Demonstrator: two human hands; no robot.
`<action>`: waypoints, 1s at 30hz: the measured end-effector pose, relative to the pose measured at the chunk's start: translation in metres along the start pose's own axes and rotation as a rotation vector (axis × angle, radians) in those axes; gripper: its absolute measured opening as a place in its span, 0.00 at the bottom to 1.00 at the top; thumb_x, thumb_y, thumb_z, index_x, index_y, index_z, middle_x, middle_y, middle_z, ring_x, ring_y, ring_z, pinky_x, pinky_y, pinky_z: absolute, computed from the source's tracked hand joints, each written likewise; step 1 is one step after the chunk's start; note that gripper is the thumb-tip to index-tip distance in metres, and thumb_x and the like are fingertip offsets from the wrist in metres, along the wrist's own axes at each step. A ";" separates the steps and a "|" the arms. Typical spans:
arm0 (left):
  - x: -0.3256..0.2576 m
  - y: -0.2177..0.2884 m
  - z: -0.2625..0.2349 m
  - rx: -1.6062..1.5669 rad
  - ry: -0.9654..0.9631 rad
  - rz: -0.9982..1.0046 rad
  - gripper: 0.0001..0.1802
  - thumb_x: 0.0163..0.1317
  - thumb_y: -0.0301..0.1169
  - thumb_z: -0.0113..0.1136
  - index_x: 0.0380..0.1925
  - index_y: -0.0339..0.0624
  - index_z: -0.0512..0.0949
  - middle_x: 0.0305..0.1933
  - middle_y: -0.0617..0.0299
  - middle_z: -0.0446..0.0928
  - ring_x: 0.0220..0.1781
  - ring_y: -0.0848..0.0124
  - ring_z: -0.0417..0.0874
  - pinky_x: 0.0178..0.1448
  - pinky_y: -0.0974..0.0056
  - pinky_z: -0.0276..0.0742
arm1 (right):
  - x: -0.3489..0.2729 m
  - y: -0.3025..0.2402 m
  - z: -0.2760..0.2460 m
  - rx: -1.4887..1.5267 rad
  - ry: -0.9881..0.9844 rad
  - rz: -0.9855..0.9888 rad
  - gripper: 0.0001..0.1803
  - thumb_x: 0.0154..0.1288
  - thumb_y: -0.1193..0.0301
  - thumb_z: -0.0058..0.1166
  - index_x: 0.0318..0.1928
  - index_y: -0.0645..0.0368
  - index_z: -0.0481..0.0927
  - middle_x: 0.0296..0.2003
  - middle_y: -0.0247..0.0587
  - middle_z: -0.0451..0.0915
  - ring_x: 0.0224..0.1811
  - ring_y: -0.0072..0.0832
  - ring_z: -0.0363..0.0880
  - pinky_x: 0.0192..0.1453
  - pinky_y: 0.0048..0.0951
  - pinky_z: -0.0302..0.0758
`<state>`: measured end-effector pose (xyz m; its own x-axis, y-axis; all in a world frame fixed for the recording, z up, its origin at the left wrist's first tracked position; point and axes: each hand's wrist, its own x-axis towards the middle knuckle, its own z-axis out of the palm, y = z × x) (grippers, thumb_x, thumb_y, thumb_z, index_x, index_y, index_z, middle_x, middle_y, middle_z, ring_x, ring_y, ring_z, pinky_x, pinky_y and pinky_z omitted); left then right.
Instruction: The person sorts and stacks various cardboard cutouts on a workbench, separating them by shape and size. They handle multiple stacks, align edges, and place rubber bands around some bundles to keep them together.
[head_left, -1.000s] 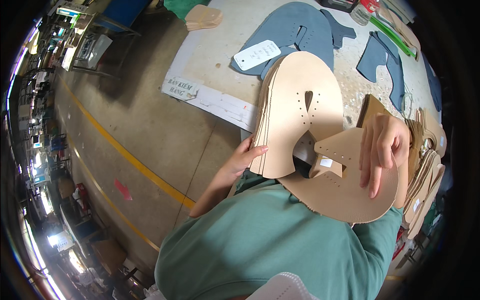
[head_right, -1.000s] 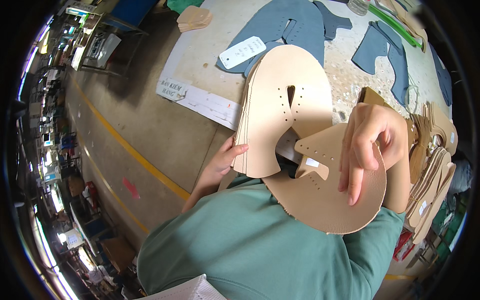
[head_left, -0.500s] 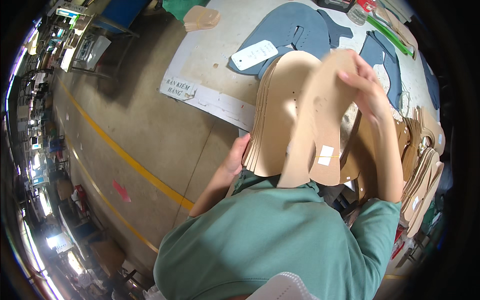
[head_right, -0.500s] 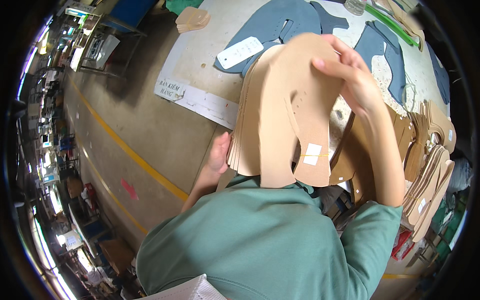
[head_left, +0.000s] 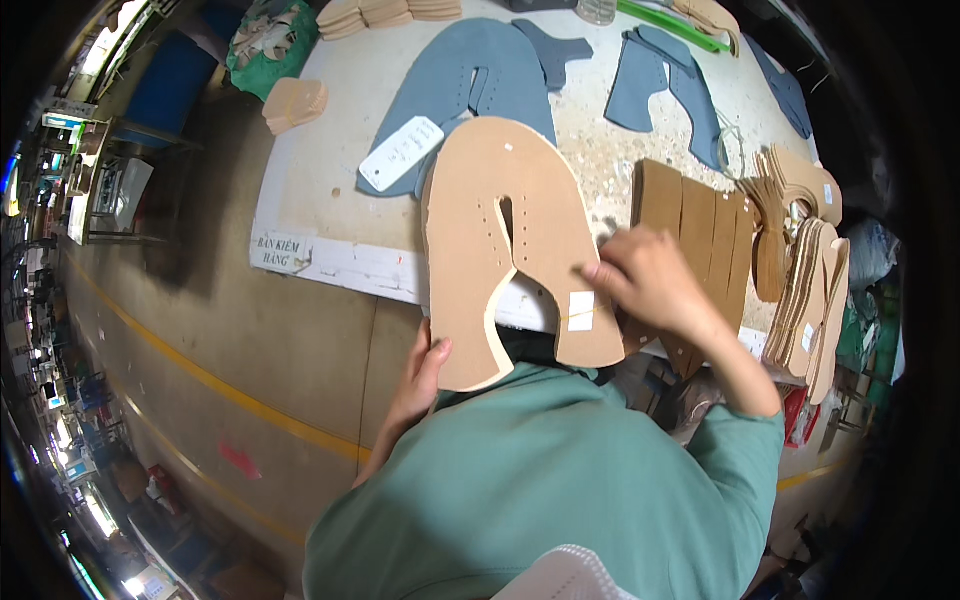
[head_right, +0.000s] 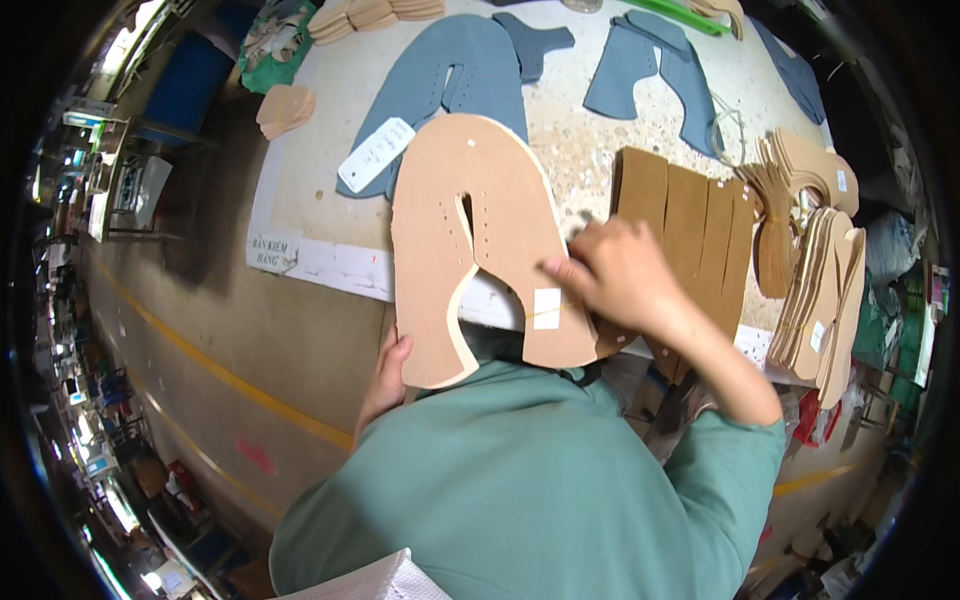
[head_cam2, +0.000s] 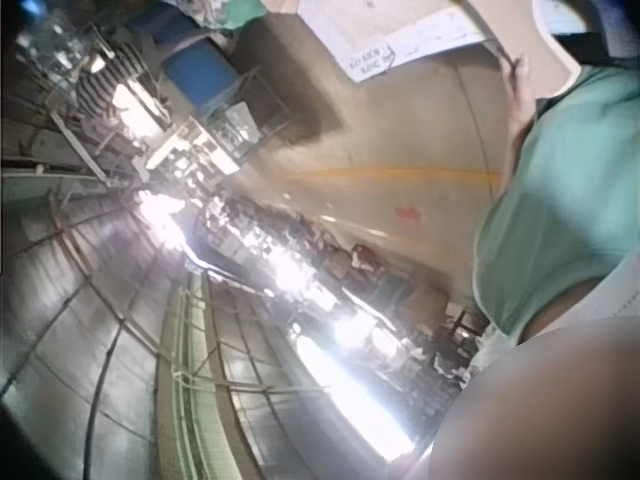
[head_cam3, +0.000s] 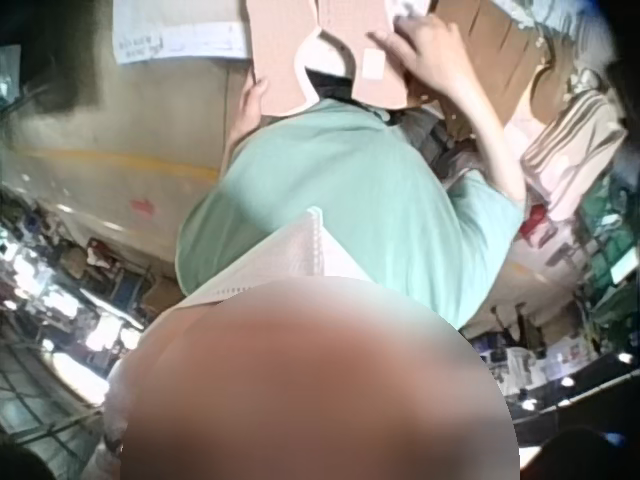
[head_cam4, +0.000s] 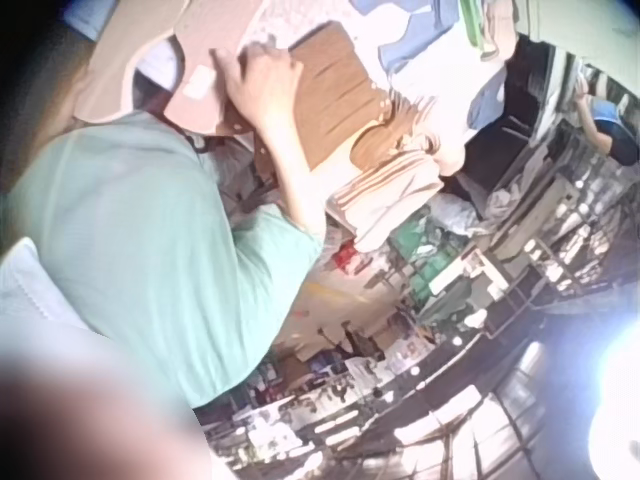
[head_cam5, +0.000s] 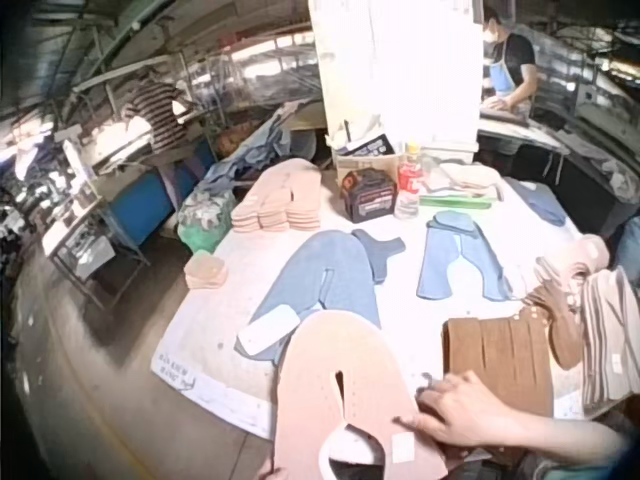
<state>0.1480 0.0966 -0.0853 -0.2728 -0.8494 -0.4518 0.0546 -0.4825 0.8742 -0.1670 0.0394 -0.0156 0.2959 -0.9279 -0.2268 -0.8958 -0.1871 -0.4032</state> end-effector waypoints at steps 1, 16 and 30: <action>-0.001 0.003 0.001 -0.053 0.011 -0.056 0.30 0.69 0.37 0.49 0.66 0.33 0.59 0.63 0.53 0.67 0.65 0.67 0.67 0.68 0.64 0.60 | -0.005 -0.005 0.013 0.009 0.123 -0.022 0.27 0.66 0.50 0.53 0.35 0.67 0.76 0.32 0.54 0.78 0.43 0.48 0.75 0.48 0.46 0.68; 0.009 0.145 -0.037 0.207 -0.221 0.391 0.33 0.58 0.36 0.65 0.59 0.29 0.67 0.51 0.54 0.78 0.53 0.69 0.78 0.59 0.63 0.73 | 0.012 -0.042 -0.077 1.240 0.094 -0.219 0.23 0.70 0.70 0.54 0.63 0.59 0.69 0.51 0.36 0.77 0.53 0.19 0.74 0.58 0.23 0.70; 0.202 0.400 -0.094 0.409 0.132 0.677 0.27 0.61 0.43 0.66 0.54 0.38 0.75 0.48 0.60 0.80 0.49 0.72 0.82 0.54 0.66 0.78 | 0.264 -0.058 -0.225 1.023 0.606 -0.609 0.25 0.68 0.64 0.56 0.64 0.49 0.72 0.55 0.34 0.76 0.53 0.22 0.76 0.57 0.23 0.72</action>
<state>0.2050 -0.2885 0.1564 -0.1895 -0.9601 0.2055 -0.1955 0.2420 0.9504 -0.1117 -0.2676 0.1474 0.1256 -0.8291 0.5449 0.0543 -0.5427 -0.8382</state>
